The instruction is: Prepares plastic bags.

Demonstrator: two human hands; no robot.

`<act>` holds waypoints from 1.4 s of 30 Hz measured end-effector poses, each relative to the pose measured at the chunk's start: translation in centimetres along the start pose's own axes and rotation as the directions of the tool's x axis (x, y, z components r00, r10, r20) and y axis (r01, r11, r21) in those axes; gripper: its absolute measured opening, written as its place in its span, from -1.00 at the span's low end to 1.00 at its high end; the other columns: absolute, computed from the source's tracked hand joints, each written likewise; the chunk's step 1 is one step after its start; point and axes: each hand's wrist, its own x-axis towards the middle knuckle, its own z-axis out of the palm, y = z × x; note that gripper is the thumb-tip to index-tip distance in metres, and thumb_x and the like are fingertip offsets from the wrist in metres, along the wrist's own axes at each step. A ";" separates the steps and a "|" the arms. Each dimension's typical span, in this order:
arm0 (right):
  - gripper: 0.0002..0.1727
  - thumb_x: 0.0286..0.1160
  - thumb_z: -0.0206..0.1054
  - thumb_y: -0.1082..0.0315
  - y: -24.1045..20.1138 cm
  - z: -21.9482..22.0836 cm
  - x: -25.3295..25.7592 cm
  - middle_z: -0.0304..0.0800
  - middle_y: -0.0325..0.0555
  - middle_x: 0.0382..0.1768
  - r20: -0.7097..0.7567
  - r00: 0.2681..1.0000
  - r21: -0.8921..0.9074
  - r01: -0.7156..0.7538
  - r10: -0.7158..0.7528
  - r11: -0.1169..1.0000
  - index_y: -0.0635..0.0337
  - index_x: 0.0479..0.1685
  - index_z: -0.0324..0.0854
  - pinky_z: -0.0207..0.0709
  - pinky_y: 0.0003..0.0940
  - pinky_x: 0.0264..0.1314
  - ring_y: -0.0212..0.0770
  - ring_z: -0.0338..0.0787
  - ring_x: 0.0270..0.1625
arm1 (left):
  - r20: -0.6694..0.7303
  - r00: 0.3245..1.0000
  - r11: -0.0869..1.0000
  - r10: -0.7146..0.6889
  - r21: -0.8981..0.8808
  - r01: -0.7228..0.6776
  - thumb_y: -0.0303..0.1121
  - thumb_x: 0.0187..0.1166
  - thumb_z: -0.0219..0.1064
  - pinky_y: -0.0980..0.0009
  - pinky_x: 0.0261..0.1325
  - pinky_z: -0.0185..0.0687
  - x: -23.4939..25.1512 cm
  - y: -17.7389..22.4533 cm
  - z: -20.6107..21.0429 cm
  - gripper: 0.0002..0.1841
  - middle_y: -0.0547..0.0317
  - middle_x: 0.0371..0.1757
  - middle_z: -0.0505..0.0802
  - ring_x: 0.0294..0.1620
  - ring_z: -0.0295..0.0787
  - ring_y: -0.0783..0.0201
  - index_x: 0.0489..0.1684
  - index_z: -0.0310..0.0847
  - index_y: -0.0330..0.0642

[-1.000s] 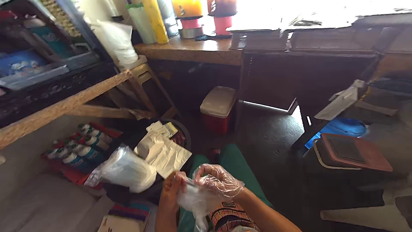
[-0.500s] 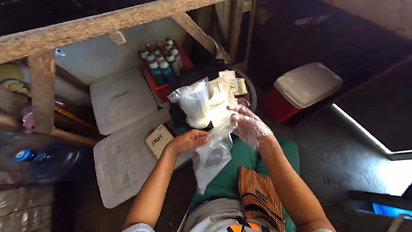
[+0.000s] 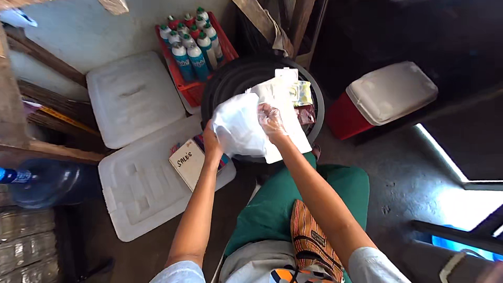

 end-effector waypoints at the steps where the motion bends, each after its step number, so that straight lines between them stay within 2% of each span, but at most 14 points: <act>1: -0.77 0.59 0.16 0.57 1.9 0.4 0.0 0.75 0.01 -0.26 0.006 1.000 -0.048 -0.023 0.023 0.999 0.49 0.06 0.66 0.59 -0.39 -0.12 -0.37 0.66 -0.27 | 0.029 0.999 0.992 -0.044 0.116 0.041 -0.51 0.58 0.34 -0.15 0.56 0.37 -0.4 -1.1 0.8 -0.50 -0.59 0.31 0.66 0.43 0.59 -0.30 0.41 0.39 -0.71; 6: -0.73 0.56 0.24 0.51 6.1 1.2 0.0 0.81 0.20 -0.17 0.015 0.990 -0.173 -0.132 0.137 0.976 0.46 0.13 0.66 0.54 -0.06 0.06 -0.05 0.74 -0.15 | 0.126 0.973 0.896 -0.192 0.426 0.122 -0.43 0.64 0.25 -0.45 0.40 0.36 0.3 -2.8 2.9 -0.51 -0.64 0.28 0.67 0.40 0.59 -0.53 0.47 0.39 -0.61; 8: -0.73 0.57 0.20 0.54 5.7 1.2 -0.3 0.81 0.17 -0.16 -0.008 0.982 -0.059 -0.190 0.190 0.980 0.46 0.15 0.65 0.57 -0.17 0.01 -0.14 0.72 -0.18 | 0.112 0.984 0.974 -0.139 0.195 0.115 -0.50 0.65 0.19 -0.25 0.43 0.46 0.4 -4.1 2.5 -0.58 -0.51 0.22 0.73 0.33 0.68 -0.30 0.43 0.43 -0.59; 11: -0.70 0.79 0.08 0.40 3.5 0.0 -1.0 0.69 -0.06 -0.07 0.100 0.912 0.395 -0.404 0.399 0.825 0.33 0.34 0.49 0.61 -0.41 -0.10 -0.35 0.67 -0.18 | 0.198 0.950 0.854 -0.242 -0.421 0.305 -0.30 0.85 -0.03 0.48 -0.04 0.67 -0.5 -5.1 1.8 -0.74 0.27 -0.19 0.75 -0.20 0.69 0.48 0.21 0.50 -0.20; 14: -0.76 0.69 0.14 0.52 2.4 -1.1 -1.4 0.69 -0.13 -0.13 0.211 0.881 0.457 -0.471 0.423 0.755 0.27 0.24 0.49 0.65 -0.39 -0.09 -0.34 0.70 -0.19 | 0.253 0.945 0.733 -0.208 -0.600 0.322 -0.35 0.80 0.07 0.51 0.04 0.71 -2.1 -4.3 1.1 -0.82 0.37 -0.15 0.78 -0.13 0.74 0.55 0.19 0.48 -0.13; 16: -0.88 0.45 0.29 0.62 3.1 -0.3 -1.3 0.71 -0.13 -0.34 0.084 0.954 0.098 -0.295 0.288 0.950 0.37 -0.11 0.62 0.61 -0.47 -0.21 -0.38 0.68 -0.32 | 0.110 0.991 0.909 -0.073 -0.402 0.112 -0.54 0.59 0.27 0.55 0.04 0.68 -2.3 -4.9 1.8 -0.80 0.26 -0.16 0.75 -0.14 0.70 0.56 0.09 0.50 -0.36; 17: -0.88 0.36 0.35 0.59 3.8 -0.1 -1.2 0.77 0.02 -0.29 0.041 0.983 -0.162 -0.171 0.180 0.972 0.42 -0.18 0.70 0.59 -0.28 -0.07 -0.21 0.72 -0.21 | 0.048 0.999 0.972 0.007 -0.236 0.005 -0.56 0.48 0.36 0.48 0.06 0.65 -2.1 -5.4 2.3 -0.78 0.11 -0.16 0.76 -0.12 0.69 0.46 0.01 0.56 -0.46; 19: -0.80 0.44 0.34 0.49 4.8 0.5 -1.0 0.80 0.32 0.00 0.056 0.992 -0.532 -0.066 0.113 0.844 0.43 -0.10 0.77 0.57 0.13 0.28 0.20 0.77 0.19 | -0.001 0.995 0.995 0.095 0.033 -0.095 -0.51 0.41 0.43 0.06 0.28 0.58 -1.9 -6.1 3.1 -0.71 -0.30 -0.01 0.80 0.11 0.74 0.00 0.00 0.68 -0.56; 21: -0.78 0.50 0.29 0.48 5.3 1.2 -1.0 0.77 0.39 0.09 0.049 0.992 -0.617 -0.064 0.120 0.784 0.45 -0.04 0.75 0.53 0.17 0.34 0.28 0.73 0.30 | -0.012 0.994 0.985 0.107 0.139 -0.105 -0.49 0.46 0.40 -0.11 0.35 0.49 -1.9 -5.9 3.7 -0.69 -0.45 0.08 0.76 0.21 0.69 -0.21 0.05 0.69 -0.58; 29: -0.75 0.52 0.29 0.50 5.6 -0.4 -2.0 0.77 0.37 0.11 0.082 0.990 -0.445 -0.067 0.115 0.893 0.40 0.05 0.78 0.50 0.07 0.42 0.23 0.72 0.28 | -0.054 0.968 0.963 0.244 0.134 -0.235 -0.46 0.63 0.25 -0.01 0.40 0.51 -3.5 -6.8 3.2 -0.71 -0.45 0.16 0.73 0.27 0.66 -0.20 0.13 0.64 -0.56; 35: -0.80 0.50 0.36 0.42 1.5 -3.1 -7.2 0.78 0.12 -0.06 0.029 0.959 -0.072 0.283 -0.281 0.956 0.38 -0.10 0.80 0.70 -0.45 0.01 -0.25 0.79 -0.06 | -0.160 0.766 0.763 0.622 -0.096 -0.640 -0.36 0.86 -0.07 0.52 0.20 0.60 -7.6 -1.6 -0.1 -0.63 0.03 0.12 0.78 0.08 0.70 0.47 0.13 0.62 -0.45; 37: -0.76 0.49 0.36 0.45 -0.9 -2.7 -8.5 0.81 0.13 0.00 0.112 0.898 0.004 0.427 -0.425 0.904 0.40 0.01 0.79 0.67 -0.41 0.17 -0.23 0.80 0.07 | -0.096 0.740 0.707 0.665 -0.239 -0.666 -0.19 0.92 -0.26 0.69 -0.04 0.50 -7.9 1.3 -0.8 -0.50 0.29 0.07 0.78 -0.13 0.59 0.64 0.27 0.63 -0.26; 40: -0.49 0.45 0.39 0.31 -4.3 -3.4 -8.7 0.72 0.26 0.31 0.231 0.789 0.113 0.559 -0.569 0.821 0.50 0.31 0.64 0.43 -0.25 0.58 -0.08 0.66 0.44 | -0.032 0.726 0.619 0.687 -0.496 -0.609 0.01 0.90 -0.28 0.72 -0.03 0.60 -8.0 5.3 -1.6 -0.43 0.48 0.16 0.84 -0.08 0.71 0.67 0.40 0.64 -0.05; 42: -0.29 0.34 0.50 0.26 -6.3 -4.6 -8.8 0.67 0.21 0.38 0.359 0.752 0.163 0.532 -0.553 0.831 0.54 0.47 0.48 0.36 -0.42 0.62 -0.27 0.62 0.47 | -0.042 0.703 0.559 0.710 -0.573 -0.599 0.04 0.89 -0.26 0.75 -0.15 0.57 -8.0 7.1 -1.8 -0.42 0.50 0.16 0.84 -0.20 0.67 0.71 0.45 0.62 -0.04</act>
